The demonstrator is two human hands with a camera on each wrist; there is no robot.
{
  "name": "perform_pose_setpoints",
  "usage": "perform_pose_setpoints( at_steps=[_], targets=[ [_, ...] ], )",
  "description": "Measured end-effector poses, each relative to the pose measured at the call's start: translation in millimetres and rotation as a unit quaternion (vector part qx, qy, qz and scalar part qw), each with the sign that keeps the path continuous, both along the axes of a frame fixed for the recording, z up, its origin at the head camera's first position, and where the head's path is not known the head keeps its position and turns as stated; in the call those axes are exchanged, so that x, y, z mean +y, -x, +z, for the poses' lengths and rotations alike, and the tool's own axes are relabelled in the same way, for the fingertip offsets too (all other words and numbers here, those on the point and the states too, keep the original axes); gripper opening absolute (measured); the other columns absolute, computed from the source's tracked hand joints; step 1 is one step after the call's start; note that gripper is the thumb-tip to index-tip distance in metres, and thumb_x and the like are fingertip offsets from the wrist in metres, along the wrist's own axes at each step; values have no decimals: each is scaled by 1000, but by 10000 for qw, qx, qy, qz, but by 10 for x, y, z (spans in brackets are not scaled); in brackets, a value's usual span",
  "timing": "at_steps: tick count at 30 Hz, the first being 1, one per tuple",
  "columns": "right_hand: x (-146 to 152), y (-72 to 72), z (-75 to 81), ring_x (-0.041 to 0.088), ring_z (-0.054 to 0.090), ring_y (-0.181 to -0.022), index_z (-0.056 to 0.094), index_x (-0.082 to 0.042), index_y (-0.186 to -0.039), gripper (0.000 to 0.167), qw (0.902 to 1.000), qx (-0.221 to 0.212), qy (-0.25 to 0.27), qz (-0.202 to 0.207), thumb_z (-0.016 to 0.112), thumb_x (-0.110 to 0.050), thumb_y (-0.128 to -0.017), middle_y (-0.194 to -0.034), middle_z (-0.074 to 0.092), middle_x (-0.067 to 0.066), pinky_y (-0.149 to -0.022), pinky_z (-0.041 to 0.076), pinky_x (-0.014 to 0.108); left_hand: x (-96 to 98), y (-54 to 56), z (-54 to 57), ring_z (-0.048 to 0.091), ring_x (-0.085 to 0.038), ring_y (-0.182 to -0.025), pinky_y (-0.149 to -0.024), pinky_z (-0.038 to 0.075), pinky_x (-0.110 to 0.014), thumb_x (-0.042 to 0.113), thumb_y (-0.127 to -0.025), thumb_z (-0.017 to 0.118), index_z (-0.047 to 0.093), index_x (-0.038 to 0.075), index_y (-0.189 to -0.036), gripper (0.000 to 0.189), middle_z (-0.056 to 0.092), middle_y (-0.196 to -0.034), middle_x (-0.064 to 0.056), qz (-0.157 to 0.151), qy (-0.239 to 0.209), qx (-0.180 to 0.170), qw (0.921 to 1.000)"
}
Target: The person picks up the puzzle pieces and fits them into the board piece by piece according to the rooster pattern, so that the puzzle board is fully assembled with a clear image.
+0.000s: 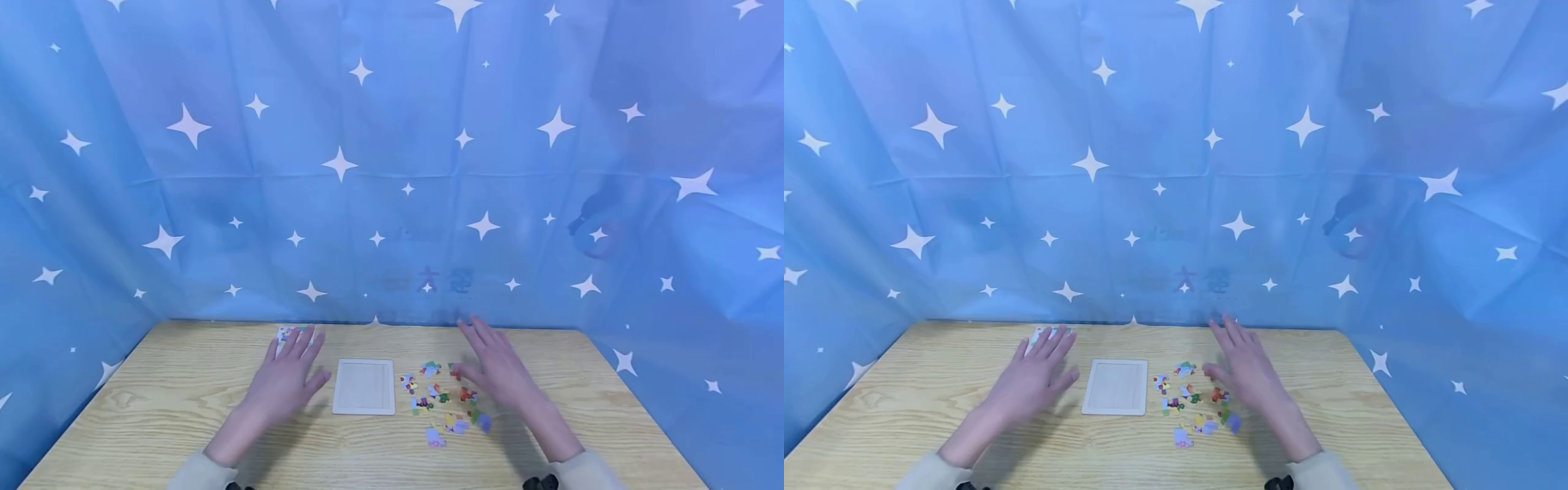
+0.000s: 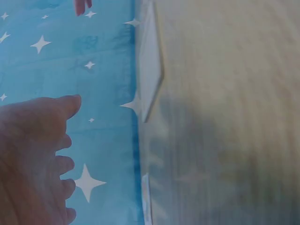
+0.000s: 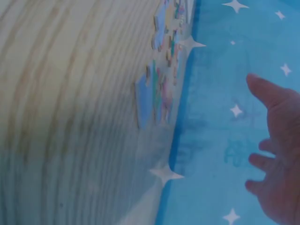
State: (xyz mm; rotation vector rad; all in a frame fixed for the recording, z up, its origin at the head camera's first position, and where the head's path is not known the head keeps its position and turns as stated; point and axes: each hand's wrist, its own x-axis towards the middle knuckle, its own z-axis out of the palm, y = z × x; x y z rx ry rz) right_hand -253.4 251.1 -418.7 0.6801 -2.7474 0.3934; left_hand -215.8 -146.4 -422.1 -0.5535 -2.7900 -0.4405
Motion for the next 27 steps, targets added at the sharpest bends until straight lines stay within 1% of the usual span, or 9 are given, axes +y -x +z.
perform_pose_setpoints(
  at_steps=[3,7,10,14,17,18,21,24,27],
  targets=[
    [-40,7,-25,47,30,-147,36,-4,-159,83,9992,-168,285,240,78,-32,-93,-164,26,23,-114,28,64,-22,-51,-50,24,-44,-150,-116,18,-69,36,-100,67,43,1,-155,69,31,-162,-23,-217,-108,-153,9996],
    [-101,17,-47,45,31,-147,37,-6,-159,81,9967,-504,512,386,78,-29,-94,-164,29,20,-112,33,64,-32,-108,-96,20,-42,-152,-116,19,-69,36,-99,69,41,2,-156,73,29,-163,-21,-453,-161,-430,9979],
    [-151,39,-67,43,35,-146,40,-5,-157,77,9927,-856,708,471,77,-29,-94,-161,36,19,-111,35,62,-24,-152,-113,22,-43,-151,-116,19,-68,37,-99,68,41,3,-157,72,30,-163,-21,-550,-211,-611,9964],
    [-209,77,-100,40,43,-141,50,-5,-151,66,9854,-1237,968,652,77,-24,-94,-153,47,17,-109,41,58,-7,-194,-156,24,-46,-150,-115,19,-69,36,-101,66,41,2,-156,69,32,-162,-22,-717,-388,-860,9930],
    [-247,99,-125,39,47,-136,56,-3,-146,57,9813,-1366,1061,844,77,-20,-95,-148,52,15,-105,45,56,-2,-207,-218,26,-49,-148,-114,20,-71,35,-102,64,42,1,-155,67,34,-161,-24,-876,-576,-965,9898],
    [-259,104,-134,38,48,-136,57,-3,-145,56,9800,-1409,1084,893,76,-19,-95,-147,53,15,-104,45,56,-5,-209,-245,27,-50,-147,-112,22,-72,36,-103,63,43,0,-155,66,35,-160,-25,-935,-586,-935,9895],
    [-294,111,-156,38,50,-134,58,-1,-143,52,9766,-1554,1145,952,75,-18,-96,-145,55,15,-104,45,56,-15,-217,-311,29,-52,-145,-110,23,-74,36,-103,61,45,-1,-153,64,36,-158,-27,-1053,-714,-1045,9863],
    [-327,120,-175,36,50,-133,59,-1,-141,50,9722,-1766,1232,924,74,-17,-97,-144,56,13,-105,45,55,-22,-219,-346,29,-53,-145,-109,23,-76,38,-105,59,45,-1,-153,64,37,-158,-28,-1098,-802,-1210,9833],
    [-361,142,-187,36,54,-130,62,-1,-138,45,9686,-1917,1254,967,74,-15,-97,-139,59,12,-103,47,54,-20,-208,-356,28,-53,-146,-110,22,-75,39,-106,57,44,-2,-154,64,36,-158,-28,-1084,-888,-1360,9807]
  ],
)
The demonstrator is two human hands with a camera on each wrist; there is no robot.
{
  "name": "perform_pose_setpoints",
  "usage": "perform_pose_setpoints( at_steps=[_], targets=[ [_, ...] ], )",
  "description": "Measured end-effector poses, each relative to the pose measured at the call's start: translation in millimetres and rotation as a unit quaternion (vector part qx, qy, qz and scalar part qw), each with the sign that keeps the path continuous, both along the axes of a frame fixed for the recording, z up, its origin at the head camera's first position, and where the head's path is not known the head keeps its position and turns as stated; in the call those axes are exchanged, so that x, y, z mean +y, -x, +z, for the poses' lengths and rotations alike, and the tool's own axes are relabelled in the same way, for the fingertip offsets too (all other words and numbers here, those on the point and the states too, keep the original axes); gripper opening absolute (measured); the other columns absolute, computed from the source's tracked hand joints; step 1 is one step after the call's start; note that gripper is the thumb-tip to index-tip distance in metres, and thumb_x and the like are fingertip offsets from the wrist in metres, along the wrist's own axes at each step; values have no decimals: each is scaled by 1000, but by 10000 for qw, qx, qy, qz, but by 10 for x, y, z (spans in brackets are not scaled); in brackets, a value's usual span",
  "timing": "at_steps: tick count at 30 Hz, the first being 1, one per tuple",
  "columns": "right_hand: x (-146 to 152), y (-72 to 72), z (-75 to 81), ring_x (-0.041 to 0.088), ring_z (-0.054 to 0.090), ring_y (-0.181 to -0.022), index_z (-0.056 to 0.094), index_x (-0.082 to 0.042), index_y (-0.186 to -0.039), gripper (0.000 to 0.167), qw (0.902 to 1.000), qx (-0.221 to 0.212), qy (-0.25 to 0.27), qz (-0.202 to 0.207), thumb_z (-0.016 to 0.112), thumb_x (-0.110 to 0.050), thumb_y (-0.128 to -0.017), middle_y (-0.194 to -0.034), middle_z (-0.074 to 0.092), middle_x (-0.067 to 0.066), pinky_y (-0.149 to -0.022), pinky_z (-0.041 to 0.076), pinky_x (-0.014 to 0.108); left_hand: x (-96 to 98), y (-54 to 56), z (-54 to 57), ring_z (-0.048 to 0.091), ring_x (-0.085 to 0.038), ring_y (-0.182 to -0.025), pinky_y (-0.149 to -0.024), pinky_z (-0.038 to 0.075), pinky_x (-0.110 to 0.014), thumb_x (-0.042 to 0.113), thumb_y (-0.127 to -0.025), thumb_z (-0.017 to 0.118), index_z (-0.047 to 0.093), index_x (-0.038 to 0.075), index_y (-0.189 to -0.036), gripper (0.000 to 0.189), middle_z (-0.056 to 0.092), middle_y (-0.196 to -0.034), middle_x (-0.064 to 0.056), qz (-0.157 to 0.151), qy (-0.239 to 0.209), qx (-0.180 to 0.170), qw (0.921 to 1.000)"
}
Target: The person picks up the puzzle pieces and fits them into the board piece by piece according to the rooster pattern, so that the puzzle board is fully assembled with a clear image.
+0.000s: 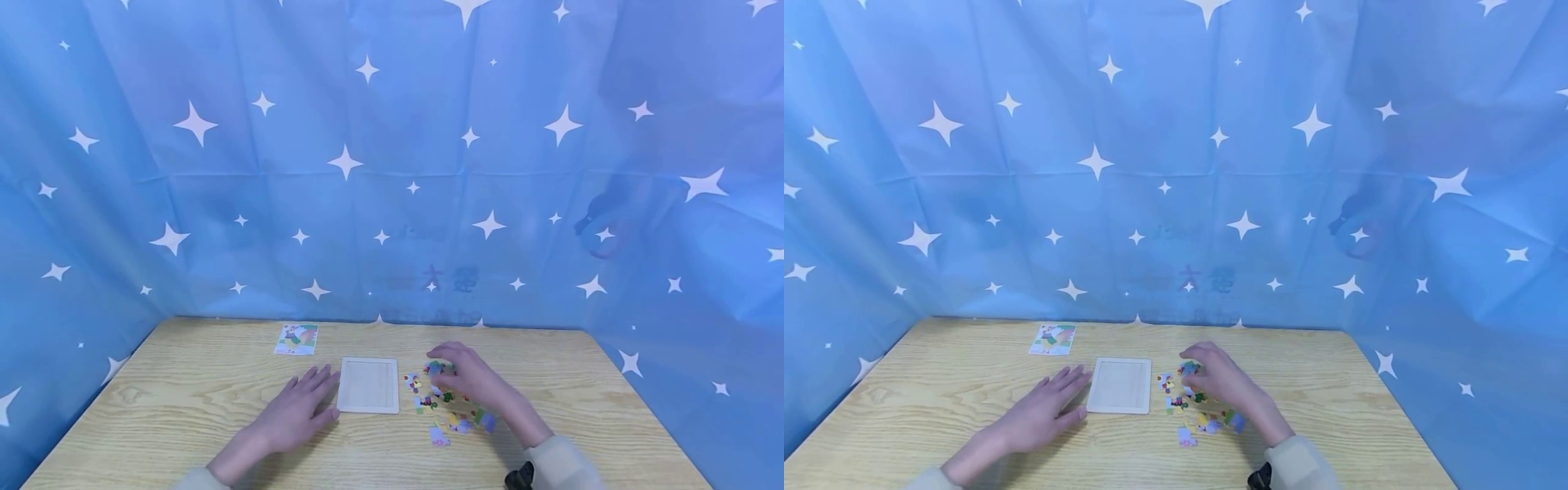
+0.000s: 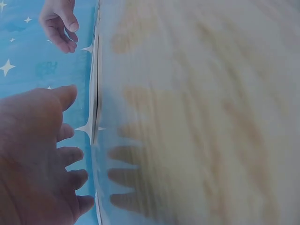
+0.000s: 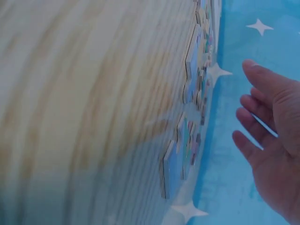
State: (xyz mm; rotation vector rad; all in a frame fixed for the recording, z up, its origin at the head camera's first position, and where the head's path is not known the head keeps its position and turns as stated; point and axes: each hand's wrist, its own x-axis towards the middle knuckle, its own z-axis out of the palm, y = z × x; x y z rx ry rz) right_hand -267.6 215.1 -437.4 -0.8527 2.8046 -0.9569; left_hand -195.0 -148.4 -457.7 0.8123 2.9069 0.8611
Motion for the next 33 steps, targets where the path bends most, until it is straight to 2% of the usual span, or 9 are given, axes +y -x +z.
perform_pose_setpoints(
  at_steps=[9,16,22,29,33],
  targets=[
    [-96,63,-37,29,62,-114,71,-4,-126,35,9982,-201,-416,382,77,-14,-93,-120,69,5,-93,53,48,14,72,-57,27,-53,-146,-109,21,-77,38,-107,53,43,-1,-155,61,34,-159,-28,-13,-12,-203,9998],
    [-159,73,-40,26,59,-115,70,-5,-129,38,9980,-291,-368,434,77,-20,-95,-122,67,1,-91,53,46,22,133,-98,28,-55,-145,-108,21,-77,38,-107,55,44,0,-154,61,36,-158,-29,-25,7,-119,9999],
    [-217,103,-60,24,57,-111,70,-5,-129,38,9975,-305,-398,490,77,-21,-95,-117,67,0,-88,52,43,20,171,-147,30,-57,-142,-106,22,-79,34,-106,57,46,-1,-152,59,38,-155,-32,-119,5,111,9999],
    [-262,122,-76,23,56,-108,70,-7,-127,37,9968,-409,-425,532,77,-24,-95,-116,66,-2,-86,52,42,34,156,-86,27,-53,-146,-110,19,-77,34,-105,60,46,1,-153,60,36,-158,-30,-8,57,-186,9998],
    [-282,126,-90,20,55,-108,71,-11,-126,37,9965,-423,-523,502,77,-27,-94,-115,65,-5,-88,50,43,31,157,-76,28,-53,-146,-109,20,-77,37,-104,60,47,1,-152,61,36,-158,-29,6,163,-185,9997]
  ],
)
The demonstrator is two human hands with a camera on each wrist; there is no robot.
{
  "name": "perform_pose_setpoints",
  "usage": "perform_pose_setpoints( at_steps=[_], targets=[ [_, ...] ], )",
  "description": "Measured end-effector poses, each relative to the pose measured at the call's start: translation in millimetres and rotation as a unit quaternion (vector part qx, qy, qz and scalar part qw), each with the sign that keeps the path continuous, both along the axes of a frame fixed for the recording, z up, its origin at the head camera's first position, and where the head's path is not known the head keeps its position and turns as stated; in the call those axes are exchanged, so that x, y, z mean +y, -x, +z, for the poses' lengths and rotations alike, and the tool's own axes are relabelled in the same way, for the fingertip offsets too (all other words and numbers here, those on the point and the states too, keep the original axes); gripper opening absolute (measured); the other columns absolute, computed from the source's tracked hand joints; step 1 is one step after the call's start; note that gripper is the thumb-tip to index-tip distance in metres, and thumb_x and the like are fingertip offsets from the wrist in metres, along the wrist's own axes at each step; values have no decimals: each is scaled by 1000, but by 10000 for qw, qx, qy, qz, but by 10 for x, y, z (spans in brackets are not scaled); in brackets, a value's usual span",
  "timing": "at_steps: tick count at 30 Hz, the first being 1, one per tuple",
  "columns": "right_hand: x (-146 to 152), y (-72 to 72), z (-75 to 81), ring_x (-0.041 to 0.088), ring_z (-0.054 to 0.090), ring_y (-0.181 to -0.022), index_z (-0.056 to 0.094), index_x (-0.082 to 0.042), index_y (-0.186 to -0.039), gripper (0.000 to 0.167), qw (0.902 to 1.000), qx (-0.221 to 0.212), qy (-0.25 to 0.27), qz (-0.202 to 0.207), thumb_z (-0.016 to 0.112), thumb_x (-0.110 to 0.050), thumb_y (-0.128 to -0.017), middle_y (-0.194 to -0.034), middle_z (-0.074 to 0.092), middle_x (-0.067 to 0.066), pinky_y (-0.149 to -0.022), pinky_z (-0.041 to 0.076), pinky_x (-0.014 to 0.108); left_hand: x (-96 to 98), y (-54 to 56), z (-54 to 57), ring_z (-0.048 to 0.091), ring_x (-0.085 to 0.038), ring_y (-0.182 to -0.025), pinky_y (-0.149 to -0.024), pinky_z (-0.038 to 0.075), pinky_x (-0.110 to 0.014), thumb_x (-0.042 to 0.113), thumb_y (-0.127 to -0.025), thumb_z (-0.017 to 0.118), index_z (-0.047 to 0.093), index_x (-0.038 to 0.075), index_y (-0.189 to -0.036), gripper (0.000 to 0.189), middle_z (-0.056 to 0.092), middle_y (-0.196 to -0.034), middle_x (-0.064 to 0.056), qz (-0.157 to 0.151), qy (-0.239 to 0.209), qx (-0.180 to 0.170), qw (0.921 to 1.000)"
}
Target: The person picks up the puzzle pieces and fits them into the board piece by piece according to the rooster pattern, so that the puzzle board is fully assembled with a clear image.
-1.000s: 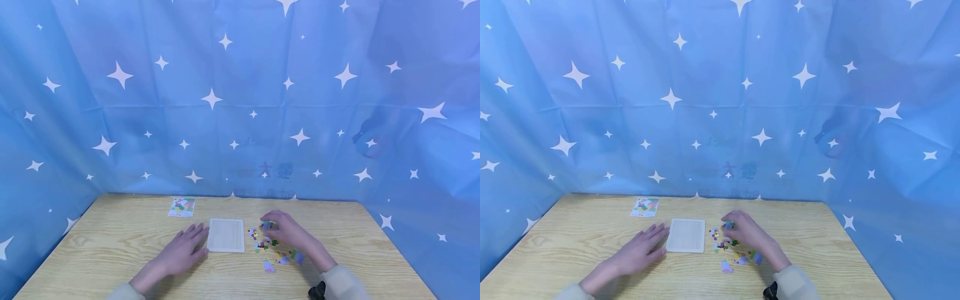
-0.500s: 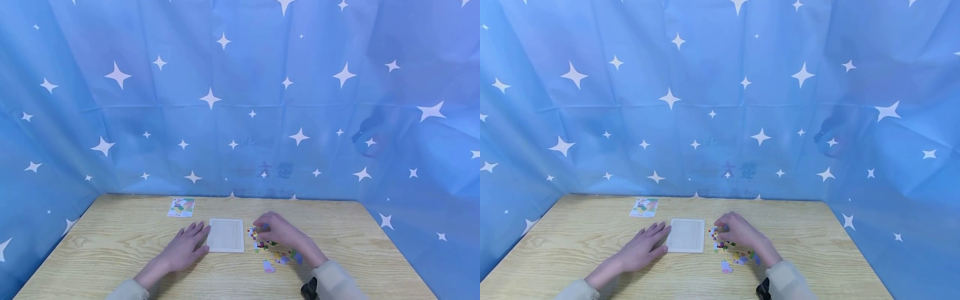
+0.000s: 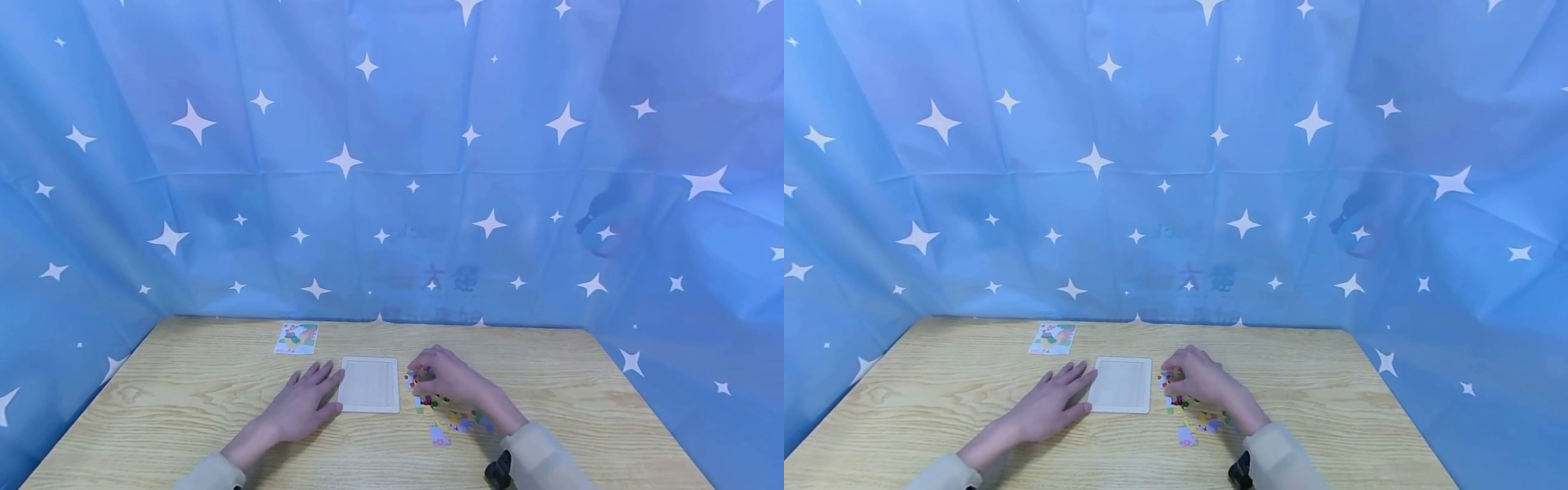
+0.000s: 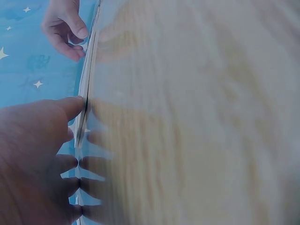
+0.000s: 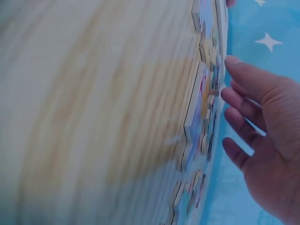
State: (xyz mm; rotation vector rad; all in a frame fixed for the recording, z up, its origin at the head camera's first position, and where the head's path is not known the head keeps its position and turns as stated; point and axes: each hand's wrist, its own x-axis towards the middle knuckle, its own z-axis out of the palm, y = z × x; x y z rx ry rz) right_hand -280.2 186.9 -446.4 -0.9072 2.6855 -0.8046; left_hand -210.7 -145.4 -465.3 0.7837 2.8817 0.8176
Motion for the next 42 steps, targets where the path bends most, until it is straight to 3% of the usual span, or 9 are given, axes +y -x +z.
perform_pose_setpoints(
  at_steps=[11,21,27,33,42],
  targets=[
    [-53,-5,-1,23,52,-105,73,-10,-122,30,9999,81,-72,64,78,-20,-94,-110,64,-4,-92,43,51,4,15,-1,27,-52,-147,-109,20,-76,38,-104,59,47,0,-152,62,35,-158,-29,1,108,-53,9999],
    [-71,22,-19,17,51,-102,75,-14,-117,24,9998,12,-177,-14,78,-22,-95,-108,62,-8,-89,44,46,3,42,-61,28,-53,-146,-109,23,-76,38,-105,57,47,-1,-152,62,35,-158,-31,5,222,120,9997],
    [-80,19,-11,17,49,-99,72,-14,-115,24,9998,59,-177,-38,79,-22,-93,-107,60,-7,-88,44,46,12,29,-22,27,-52,-147,-110,22,-76,38,-106,56,46,0,-153,61,34,-158,-31,5,282,35,9996],
    [-82,22,-1,18,55,-92,70,-10,-114,25,9996,-182,213,-74,80,-15,-92,-103,61,-2,-79,50,38,17,28,1,27,-51,-147,-110,22,-75,37,-105,57,47,1,-153,61,34,-159,-30,15,284,-29,9996],
    [-58,49,-31,17,58,-75,69,-7,-109,15,9946,-616,815,-172,74,-8,-95,-86,62,0,-68,50,31,8,36,-29,28,-53,-146,-109,22,-76,40,-105,58,48,0,-152,62,35,-157,-31,-6,186,29,9998]
  ],
)
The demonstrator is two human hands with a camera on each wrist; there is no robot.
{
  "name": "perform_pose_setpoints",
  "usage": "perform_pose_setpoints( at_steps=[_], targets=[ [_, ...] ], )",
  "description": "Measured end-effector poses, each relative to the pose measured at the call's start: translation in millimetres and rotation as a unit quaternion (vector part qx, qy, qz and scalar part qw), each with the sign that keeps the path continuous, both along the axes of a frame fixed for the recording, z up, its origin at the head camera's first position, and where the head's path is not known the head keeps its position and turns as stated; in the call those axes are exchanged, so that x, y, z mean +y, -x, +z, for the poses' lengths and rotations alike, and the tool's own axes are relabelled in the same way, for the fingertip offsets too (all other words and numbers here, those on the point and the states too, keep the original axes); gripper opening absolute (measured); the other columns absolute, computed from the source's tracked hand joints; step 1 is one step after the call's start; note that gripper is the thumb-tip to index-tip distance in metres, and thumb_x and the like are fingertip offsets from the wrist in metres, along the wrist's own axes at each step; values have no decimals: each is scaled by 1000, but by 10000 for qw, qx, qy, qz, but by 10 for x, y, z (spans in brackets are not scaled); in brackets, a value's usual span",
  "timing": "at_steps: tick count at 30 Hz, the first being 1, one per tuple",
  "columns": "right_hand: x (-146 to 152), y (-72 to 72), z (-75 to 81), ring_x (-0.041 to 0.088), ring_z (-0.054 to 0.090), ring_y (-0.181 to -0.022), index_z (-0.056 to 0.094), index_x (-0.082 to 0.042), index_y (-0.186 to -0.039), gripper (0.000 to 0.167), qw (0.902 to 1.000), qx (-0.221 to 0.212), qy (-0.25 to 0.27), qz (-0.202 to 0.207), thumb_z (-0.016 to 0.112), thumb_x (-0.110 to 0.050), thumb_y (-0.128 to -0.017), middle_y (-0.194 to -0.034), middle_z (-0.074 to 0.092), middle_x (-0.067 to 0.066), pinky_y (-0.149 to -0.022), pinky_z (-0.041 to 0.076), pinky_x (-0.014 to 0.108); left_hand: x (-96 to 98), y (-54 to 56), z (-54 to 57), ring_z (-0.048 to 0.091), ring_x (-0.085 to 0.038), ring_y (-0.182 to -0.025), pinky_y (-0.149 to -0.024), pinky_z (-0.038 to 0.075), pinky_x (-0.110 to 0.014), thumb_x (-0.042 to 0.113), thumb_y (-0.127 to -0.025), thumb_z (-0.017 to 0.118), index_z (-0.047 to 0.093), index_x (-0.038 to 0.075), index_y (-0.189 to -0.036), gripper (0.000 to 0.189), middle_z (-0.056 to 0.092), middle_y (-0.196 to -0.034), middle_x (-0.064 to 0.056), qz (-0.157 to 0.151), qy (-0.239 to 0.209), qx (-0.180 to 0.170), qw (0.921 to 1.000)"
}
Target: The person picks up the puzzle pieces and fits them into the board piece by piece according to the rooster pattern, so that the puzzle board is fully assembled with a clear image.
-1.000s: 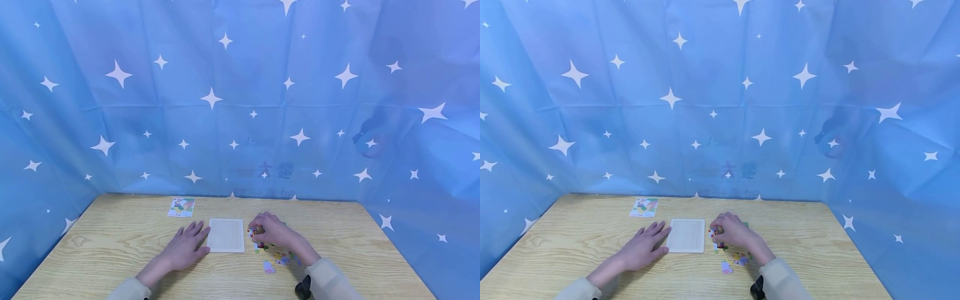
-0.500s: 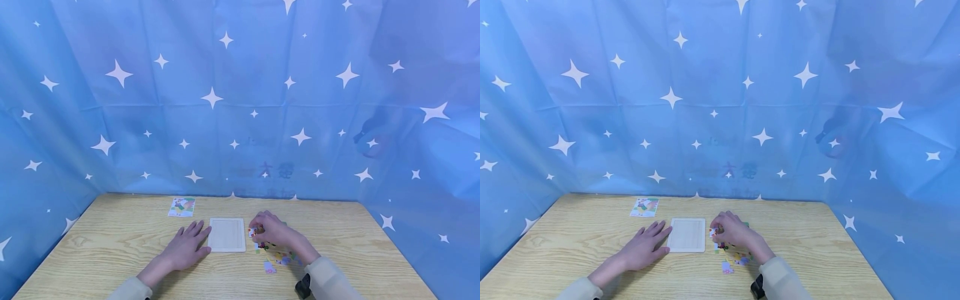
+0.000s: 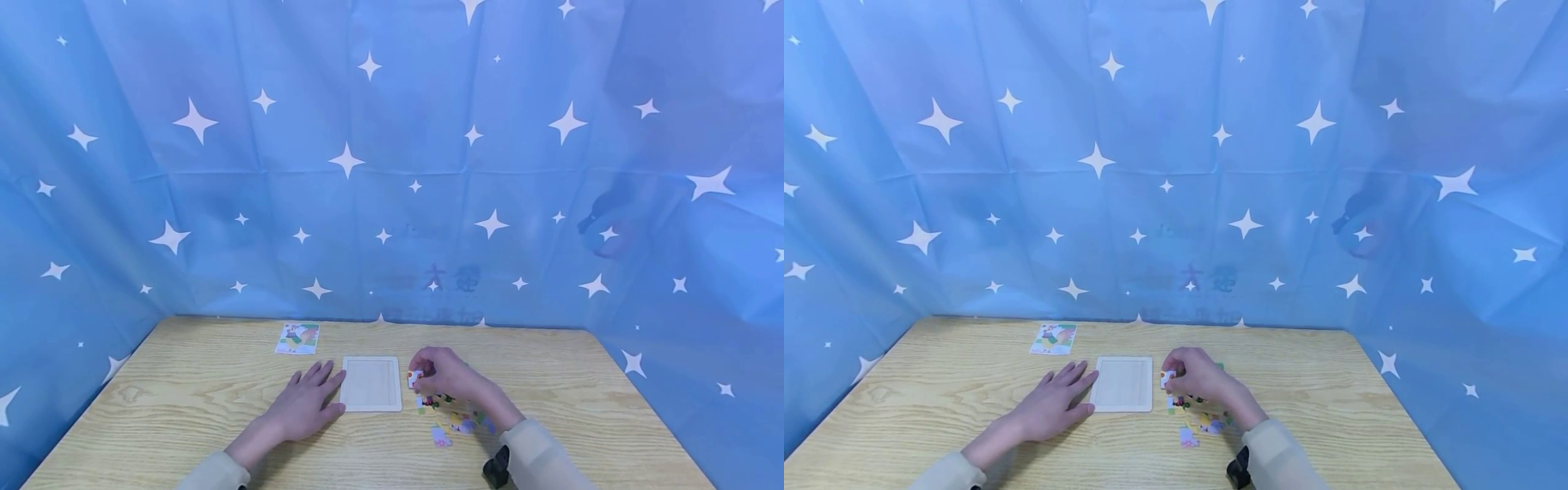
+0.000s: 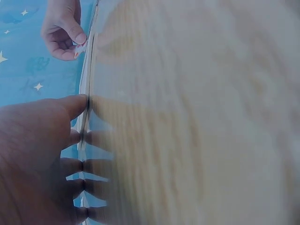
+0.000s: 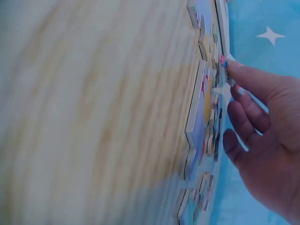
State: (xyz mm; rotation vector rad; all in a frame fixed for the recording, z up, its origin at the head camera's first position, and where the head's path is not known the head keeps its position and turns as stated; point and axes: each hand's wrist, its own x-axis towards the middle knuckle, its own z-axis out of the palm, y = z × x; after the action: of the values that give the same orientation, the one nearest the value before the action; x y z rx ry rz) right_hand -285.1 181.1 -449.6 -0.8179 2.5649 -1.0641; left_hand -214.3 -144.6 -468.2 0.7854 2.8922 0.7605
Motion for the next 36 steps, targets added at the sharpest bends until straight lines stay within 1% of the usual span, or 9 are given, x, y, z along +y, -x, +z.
perform_pose_setpoints(
  at_steps=[5,9,10,16,20,24,28,31,36],
  targets=[
    [19,27,-29,18,58,-75,71,-8,-106,10,9999,-33,133,-57,72,-5,-97,-86,63,0,-65,50,30,-8,26,-58,30,-54,-144,-108,24,-76,42,-105,56,49,1,-151,62,37,-156,-31,-45,76,195,9998],
    [25,35,-35,18,58,-75,72,-8,-106,8,9994,-208,267,-95,69,-6,-99,-87,64,1,-64,50,31,-3,18,-35,29,-53,-145,-109,23,-76,40,-105,57,48,2,-152,61,36,-157,-31,-19,80,93,9999],
    [24,37,-33,18,59,-75,72,-7,-106,8,9991,-262,306,-113,68,-6,-99,-88,65,2,-64,50,31,2,6,-10,29,-52,-146,-110,23,-75,39,-105,58,48,2,-152,61,36,-157,-31,0,78,13,10000],
    [-34,43,15,19,59,-79,72,-8,-110,11,9974,-409,537,-251,66,-10,-102,-92,67,2,-68,52,33,17,-20,53,28,-52,-146,-110,23,-75,39,-104,59,49,2,-152,62,35,-158,-30,27,102,-100,9999],
    [-153,69,40,20,61,-85,72,-7,-113,14,9963,-318,752,-279,66,-11,-101,-96,67,2,-72,54,35,21,-16,67,28,-52,-146,-110,22,-75,38,-104,61,49,2,-152,61,36,-158,-30,53,83,-127,9999],
    [-324,109,27,17,62,-86,73,-4,-114,16,9959,-163,836,-289,69,-9,-99,-95,68,1,-72,54,32,25,-5,60,29,-51,-146,-110,23,-75,39,-103,60,49,2,-152,62,36,-158,-30,81,94,-114,9999],
    [-483,131,8,13,63,-84,75,-4,-111,15,9963,-118,763,-380,71,-7,-97,-93,68,-1,-70,54,28,32,4,35,30,-51,-146,-110,23,-75,39,-104,60,50,2,-151,61,36,-158,-29,112,129,-67,9998],
    [-576,138,4,13,64,-80,75,-3,-110,14,9960,-161,800,-376,71,-6,-97,-90,69,0,-68,55,28,36,6,26,29,-51,-146,-111,23,-74,38,-104,59,50,3,-152,60,36,-158,-29,129,151,-75,9998],
    [-735,142,-2,13,65,-76,75,0,-109,14,9953,-95,910,-330,72,-5,-96,-89,69,2,-66,55,28,31,-2,77,28,-51,-147,-110,22,-75,39,-104,60,49,3,-152,61,35,-159,-29,137,199,-211,9995]
  ],
)
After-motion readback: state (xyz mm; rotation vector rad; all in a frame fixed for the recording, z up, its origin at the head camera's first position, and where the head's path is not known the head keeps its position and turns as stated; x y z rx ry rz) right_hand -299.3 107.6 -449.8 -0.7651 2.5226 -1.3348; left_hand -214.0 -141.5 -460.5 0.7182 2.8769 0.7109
